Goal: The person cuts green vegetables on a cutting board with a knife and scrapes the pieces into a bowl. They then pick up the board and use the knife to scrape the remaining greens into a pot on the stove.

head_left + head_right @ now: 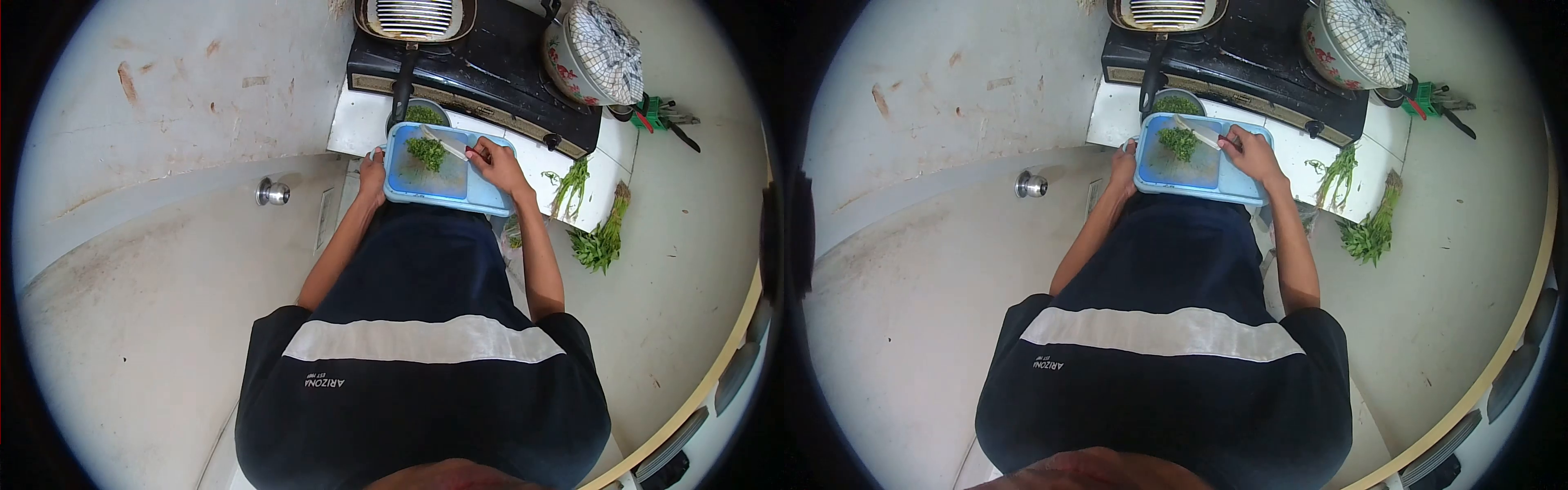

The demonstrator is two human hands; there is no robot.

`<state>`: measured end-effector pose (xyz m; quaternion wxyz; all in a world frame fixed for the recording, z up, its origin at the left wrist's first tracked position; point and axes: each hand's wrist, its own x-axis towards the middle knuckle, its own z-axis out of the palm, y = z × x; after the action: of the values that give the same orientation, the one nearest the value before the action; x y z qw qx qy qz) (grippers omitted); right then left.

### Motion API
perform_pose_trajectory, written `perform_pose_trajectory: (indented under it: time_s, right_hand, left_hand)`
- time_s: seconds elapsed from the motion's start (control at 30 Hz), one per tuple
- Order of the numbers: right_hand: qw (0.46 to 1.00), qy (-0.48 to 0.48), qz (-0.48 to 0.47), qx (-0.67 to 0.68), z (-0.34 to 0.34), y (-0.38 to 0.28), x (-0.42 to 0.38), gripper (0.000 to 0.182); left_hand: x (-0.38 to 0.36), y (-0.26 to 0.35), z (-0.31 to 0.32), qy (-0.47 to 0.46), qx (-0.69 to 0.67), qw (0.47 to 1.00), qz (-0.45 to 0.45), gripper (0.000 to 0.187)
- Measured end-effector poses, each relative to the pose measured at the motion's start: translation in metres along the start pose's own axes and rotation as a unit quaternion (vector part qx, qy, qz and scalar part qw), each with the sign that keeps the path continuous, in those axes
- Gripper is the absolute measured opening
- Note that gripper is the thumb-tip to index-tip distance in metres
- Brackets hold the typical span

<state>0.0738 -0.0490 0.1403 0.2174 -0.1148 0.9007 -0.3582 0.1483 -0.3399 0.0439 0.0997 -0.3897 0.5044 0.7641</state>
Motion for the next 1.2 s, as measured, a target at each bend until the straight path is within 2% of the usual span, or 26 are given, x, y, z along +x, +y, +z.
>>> perform_pose_trajectory:
  time_s: [0.23,0.3,0.47,0.57,0.63,0.73,0.8,1.2]
  right_hand:
    - [1.000,-0.016,-0.011,0.005,-0.012,-0.007,0.011,0.032]
    - [0.996,-0.066,0.046,-0.028,-0.020,-0.012,0.013,0.034]
    - [0.993,-0.088,0.059,-0.053,-0.033,-0.026,0.017,0.033]
    - [0.992,-0.096,0.057,-0.060,-0.037,-0.028,0.019,0.034]
    - [0.991,-0.106,0.062,-0.057,-0.035,-0.023,0.021,0.034]
    - [0.997,-0.068,0.010,-0.043,-0.033,-0.021,0.022,0.034]
    - [0.988,-0.118,0.072,-0.067,-0.039,-0.027,0.025,0.035]
    - [0.979,-0.164,0.095,-0.073,-0.050,-0.043,0.036,0.036]
  left_hand:
    - [-0.008,0.015,0.004,-0.018,-0.041,0.998,-0.035,0.043]
    - [-0.004,0.014,0.002,-0.017,-0.044,0.998,-0.047,0.044]
    - [0.002,0.007,-0.003,-0.054,-0.102,0.987,-0.113,0.043]
    - [0.006,0.003,-0.004,-0.049,-0.088,0.986,-0.132,0.047]
    - [0.014,-0.003,-0.008,-0.062,-0.098,0.984,-0.135,0.047]
    - [0.013,0.001,-0.009,-0.082,-0.112,0.980,-0.143,0.047]
    - [0.008,0.010,-0.005,-0.090,-0.114,0.978,-0.149,0.047]
    - [0.001,0.019,0.000,-0.103,-0.157,0.968,-0.167,0.046]
